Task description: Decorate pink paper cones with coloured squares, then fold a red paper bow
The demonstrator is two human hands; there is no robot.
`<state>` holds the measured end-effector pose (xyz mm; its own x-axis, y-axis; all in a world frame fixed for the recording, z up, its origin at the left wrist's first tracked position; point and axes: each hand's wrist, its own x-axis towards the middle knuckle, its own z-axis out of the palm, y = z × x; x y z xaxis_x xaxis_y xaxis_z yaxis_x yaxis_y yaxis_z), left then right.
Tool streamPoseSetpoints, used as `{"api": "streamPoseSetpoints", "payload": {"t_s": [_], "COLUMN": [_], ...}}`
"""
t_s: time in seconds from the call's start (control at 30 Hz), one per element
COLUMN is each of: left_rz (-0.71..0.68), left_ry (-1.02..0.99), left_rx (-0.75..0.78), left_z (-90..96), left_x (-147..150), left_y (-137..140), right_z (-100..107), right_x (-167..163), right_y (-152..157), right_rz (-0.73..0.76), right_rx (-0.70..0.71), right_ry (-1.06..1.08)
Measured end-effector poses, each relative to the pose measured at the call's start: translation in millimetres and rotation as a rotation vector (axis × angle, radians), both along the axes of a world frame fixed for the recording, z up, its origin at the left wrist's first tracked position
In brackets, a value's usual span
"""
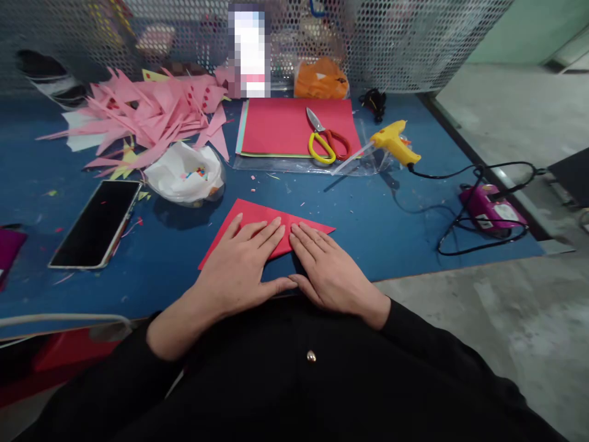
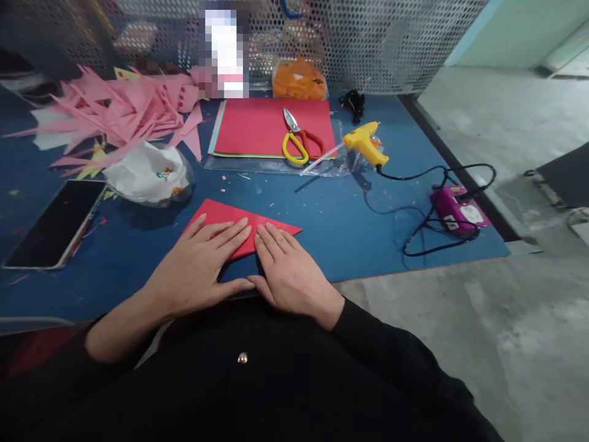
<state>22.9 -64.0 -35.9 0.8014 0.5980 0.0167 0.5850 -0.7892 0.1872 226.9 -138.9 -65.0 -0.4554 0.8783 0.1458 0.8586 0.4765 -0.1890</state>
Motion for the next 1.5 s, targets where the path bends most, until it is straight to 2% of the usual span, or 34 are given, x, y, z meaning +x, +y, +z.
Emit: {"api": "streamPoseSetpoints", "payload": {"t_s": [0.1, 0.2, 0.3, 0.43, 0.6, 0.77, 1.0, 1.23, 1.3, 1.43, 1.5], "left_rz": [-0.039, -0.074, -0.08, -0.084, -0.021, -0.034, 0.06, 0.112, 0.077, -0.004, 0.015], "left_ry": [-0.049, -0.158, -0.221, -0.238, -0.238, -0.207, -0.209, -0.229, -0.233, -0.243, -0.271], "left_rx": [-0.137, -0.357, -0.44, -0.446, -0.438, -0.455, -0.483, -0.442, -0.436, -0.448, -0.48], "left_z": [6.1, 8.2, 5.3, 1.9, 7.3, 8.1, 11.1, 8.5, 5.8, 2.3, 1.1], "left_x": [-8, -17, -23, -23, -18, -16, -13, -14, -15, -18, -19], "left_y": [20, 43, 54, 53, 47, 48, 45, 45, 46, 48, 49], "right_z": [1, 2, 2, 0, -1, -1, -2, 0, 0, 4, 7], "right_x": [1, -2, -12, -24, -32, -45, -53, -64, -66, -64, -60], "right_y": [-1, -2, -3, -6, -7, -5, -5, -8, -8, -9, -9], "right_rz": [0.016, -0.003, -0.067, -0.104, 0.096, 0.211, 0.247, 0.358, 0.385, 0.582, 0.551], "right_rx": [-0.02, -0.042, -0.029, 0.007, 0.001, -0.031, -0.02, -0.041, -0.038, -0.005, 0.049], "right_ry": [0.018, 0.037, 0.026, -0.026, 0.016, 0.092, 0.062, 0.109, 0.118, 0.185, 0.245]}}
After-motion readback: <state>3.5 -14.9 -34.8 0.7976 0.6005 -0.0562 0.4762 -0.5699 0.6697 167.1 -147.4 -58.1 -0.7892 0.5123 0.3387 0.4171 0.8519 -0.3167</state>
